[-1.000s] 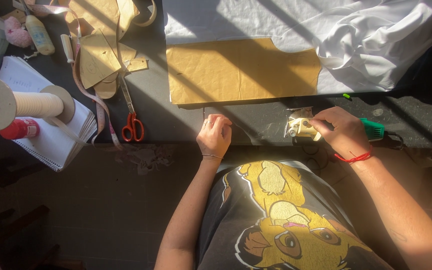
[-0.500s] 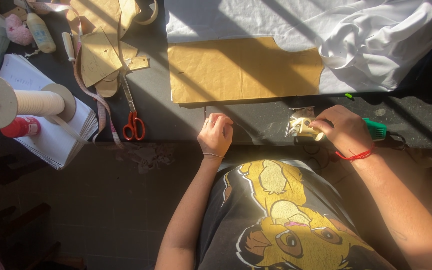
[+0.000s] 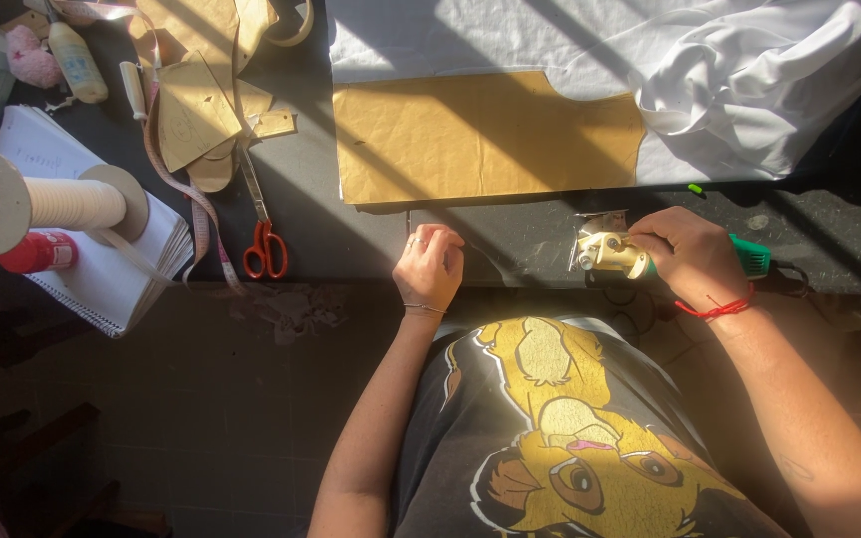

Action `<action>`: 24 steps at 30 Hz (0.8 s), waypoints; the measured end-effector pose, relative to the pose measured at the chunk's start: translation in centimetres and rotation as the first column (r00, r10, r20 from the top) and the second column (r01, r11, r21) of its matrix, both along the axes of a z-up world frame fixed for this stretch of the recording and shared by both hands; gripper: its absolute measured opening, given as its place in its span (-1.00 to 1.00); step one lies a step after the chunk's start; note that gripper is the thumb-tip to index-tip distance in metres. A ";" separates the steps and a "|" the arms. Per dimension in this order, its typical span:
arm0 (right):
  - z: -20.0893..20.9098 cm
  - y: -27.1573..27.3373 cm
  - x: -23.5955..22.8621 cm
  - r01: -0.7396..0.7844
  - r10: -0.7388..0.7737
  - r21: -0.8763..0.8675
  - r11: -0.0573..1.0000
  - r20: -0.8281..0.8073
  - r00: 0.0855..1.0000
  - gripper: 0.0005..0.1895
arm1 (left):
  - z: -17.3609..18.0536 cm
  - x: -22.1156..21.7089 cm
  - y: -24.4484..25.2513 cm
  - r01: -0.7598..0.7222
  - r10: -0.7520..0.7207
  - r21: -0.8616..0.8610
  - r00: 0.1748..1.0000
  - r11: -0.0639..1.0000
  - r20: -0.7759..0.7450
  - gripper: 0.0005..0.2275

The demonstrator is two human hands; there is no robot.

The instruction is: The person opens a red container and uses a cotton swab to transfer liquid into a green handheld torch. After refueling, the person picks up a piece of fabric from the floor and places it on the table before continuing to handle the torch.

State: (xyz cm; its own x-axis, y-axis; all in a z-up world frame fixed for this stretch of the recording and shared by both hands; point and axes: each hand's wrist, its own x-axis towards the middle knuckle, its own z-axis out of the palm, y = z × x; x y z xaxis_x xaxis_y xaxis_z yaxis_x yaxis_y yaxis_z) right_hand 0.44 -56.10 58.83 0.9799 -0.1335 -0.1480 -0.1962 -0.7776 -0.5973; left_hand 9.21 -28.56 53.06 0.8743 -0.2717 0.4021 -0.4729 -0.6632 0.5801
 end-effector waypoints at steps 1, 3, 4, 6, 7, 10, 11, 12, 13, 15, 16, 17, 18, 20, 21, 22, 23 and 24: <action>0.1 -0.1 0.0 0.001 -0.001 0.000 1.000 -0.001 1.000 -0.96 | -0.2 -0.1 0.0 0.001 -0.001 0.000 1.000 1.000 -0.001 -0.81; 0.2 -0.1 0.0 0.005 -0.005 -0.019 1.000 -0.033 0.999 -0.95 | -0.6 -0.2 0.0 -0.016 0.016 0.014 1.000 1.000 -0.025 -0.82; 0.3 0.0 0.0 0.005 -0.005 -0.020 1.000 -0.033 0.999 -0.95 | -0.5 -0.2 0.0 -0.016 0.016 0.013 1.000 1.000 -0.025 -0.82; 0.5 0.2 0.1 0.065 -0.062 0.031 0.997 -0.092 0.994 -0.94 | -0.5 -0.1 0.1 -0.009 0.009 0.016 1.000 1.000 -0.014 -0.82; 0.5 0.2 0.0 0.065 -0.062 0.031 0.997 -0.092 0.994 -0.94 | -0.5 -0.1 0.0 -0.009 0.009 0.016 1.000 1.000 -0.014 -0.82; 0.3 0.2 -0.1 0.052 -0.053 -0.007 0.999 -0.096 0.994 -0.90 | -0.4 -0.1 0.0 -0.007 0.008 0.012 1.000 1.000 -0.015 -0.82; 0.2 0.2 -0.2 0.034 -0.035 -0.008 0.999 -0.110 0.993 -0.88 | -0.4 -0.1 0.1 -0.011 0.011 0.013 1.000 1.000 -0.010 -0.82; 0.2 0.1 -0.3 0.016 -0.018 -0.010 1.000 -0.124 0.992 -0.87 | -0.4 -0.1 0.0 -0.014 0.014 0.011 1.000 1.000 -0.005 -0.81; 0.6 0.3 -0.2 0.018 -0.019 -0.011 1.000 -0.124 0.992 -0.87 | -0.3 -0.1 0.0 -0.012 0.013 0.010 1.000 1.000 -0.005 -0.81; 1.4 0.7 0.2 0.075 -0.081 -0.038 0.996 -0.180 0.980 -0.87 | -0.2 -0.1 0.0 -0.005 0.005 0.006 1.000 1.000 -0.004 -0.82; 1.7 0.8 0.4 0.074 -0.080 -0.037 0.997 -0.181 0.980 -0.87 | -0.3 -0.1 0.0 -0.006 0.006 0.007 1.000 1.000 -0.004 -0.82; 2.1 0.9 0.6 0.136 -0.140 -0.033 0.990 -0.258 0.956 -0.85 | -0.3 -0.1 0.0 -0.005 0.005 0.013 1.000 1.000 -0.005 -0.82; 2.4 1.1 0.7 0.198 -0.198 -0.033 0.980 -0.335 0.921 -0.84 | -0.4 -0.1 0.1 -0.003 0.003 0.018 1.000 1.000 -0.006 -0.81; 2.6 1.3 0.7 0.191 -0.186 -0.016 0.981 -0.324 0.927 -0.83 | -0.3 -0.1 0.1 -0.001 0.002 0.015 1.000 1.000 -0.008 -0.82; 2.7 1.3 0.7 0.184 -0.175 0.001 0.983 -0.313 0.934 -0.83 | -0.3 -0.1 0.1 0.001 -0.001 0.010 1.000 1.000 -0.009 -0.82; 1.8 0.9 0.3 0.185 -0.176 0.000 0.983 -0.313 0.933 -0.83 | -0.2 0.0 0.0 0.001 -0.001 0.010 1.000 1.000 -0.009 -0.82; 0.9 0.5 -0.2 0.101 -0.106 -0.036 0.994 -0.187 0.977 -0.86 | -0.2 0.0 0.0 0.001 -0.001 0.003 1.000 1.000 -0.005 -0.81; 0.0 0.2 -0.6 0.021 -0.026 -0.082 0.996 -0.063 0.998 -0.89 | -0.1 0.0 0.0 0.000 0.000 -0.003 1.000 1.000 -0.001 -0.81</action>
State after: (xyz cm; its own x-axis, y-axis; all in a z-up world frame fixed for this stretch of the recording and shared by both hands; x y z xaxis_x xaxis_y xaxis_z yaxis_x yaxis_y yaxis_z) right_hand -0.19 -55.94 58.87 0.9653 -0.1706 -0.1979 -0.2508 -0.8175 -0.5184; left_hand 9.18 -28.58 52.95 0.8748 -0.2702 0.4022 -0.4722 -0.6615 0.5826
